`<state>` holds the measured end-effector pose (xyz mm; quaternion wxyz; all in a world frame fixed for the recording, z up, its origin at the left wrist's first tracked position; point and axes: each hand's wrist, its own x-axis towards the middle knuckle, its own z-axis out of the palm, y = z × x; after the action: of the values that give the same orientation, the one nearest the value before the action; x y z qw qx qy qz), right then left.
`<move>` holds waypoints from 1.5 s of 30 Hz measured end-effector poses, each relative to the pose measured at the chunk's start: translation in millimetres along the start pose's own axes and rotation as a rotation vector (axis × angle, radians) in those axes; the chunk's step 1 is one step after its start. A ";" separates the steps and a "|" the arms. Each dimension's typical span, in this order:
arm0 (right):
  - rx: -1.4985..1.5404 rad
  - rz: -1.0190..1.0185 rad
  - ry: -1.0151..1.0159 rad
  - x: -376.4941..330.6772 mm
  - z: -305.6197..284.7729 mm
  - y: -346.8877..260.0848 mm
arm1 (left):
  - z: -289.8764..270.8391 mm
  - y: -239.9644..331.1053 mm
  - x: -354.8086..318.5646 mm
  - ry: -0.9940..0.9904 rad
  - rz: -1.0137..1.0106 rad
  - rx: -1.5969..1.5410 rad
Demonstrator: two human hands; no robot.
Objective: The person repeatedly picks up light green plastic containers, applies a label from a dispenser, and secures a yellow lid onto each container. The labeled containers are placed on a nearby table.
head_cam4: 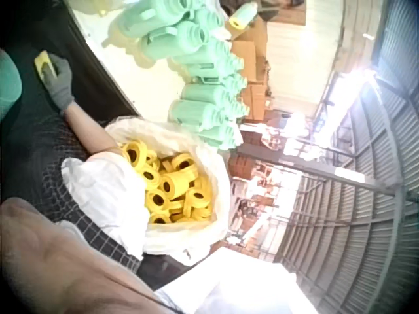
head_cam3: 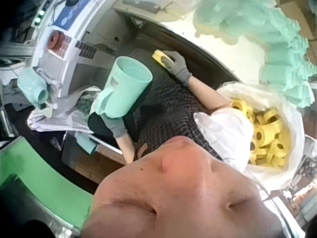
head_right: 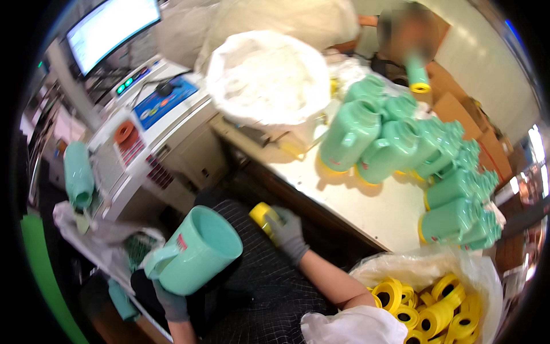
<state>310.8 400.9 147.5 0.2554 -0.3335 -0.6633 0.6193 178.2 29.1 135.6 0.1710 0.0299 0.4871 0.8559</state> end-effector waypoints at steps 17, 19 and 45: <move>-0.119 -1.031 -0.410 -12.0 46.4 -110.3 | 23.2 -1.9 -20.5 0.056 -0.251 -0.104; -0.136 -1.023 -0.412 -14.3 44.8 -109.9 | 25.9 0.3 -15.8 0.129 -0.360 -0.406; 0.190 -0.218 -0.658 -10.2 57.9 -165.4 | 55.9 55.8 -15.4 0.258 0.367 0.682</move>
<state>253.0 353.7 306.5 0.1223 -0.0183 -0.6812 0.7216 190.1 44.1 213.8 -0.0668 0.0639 0.7472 0.6582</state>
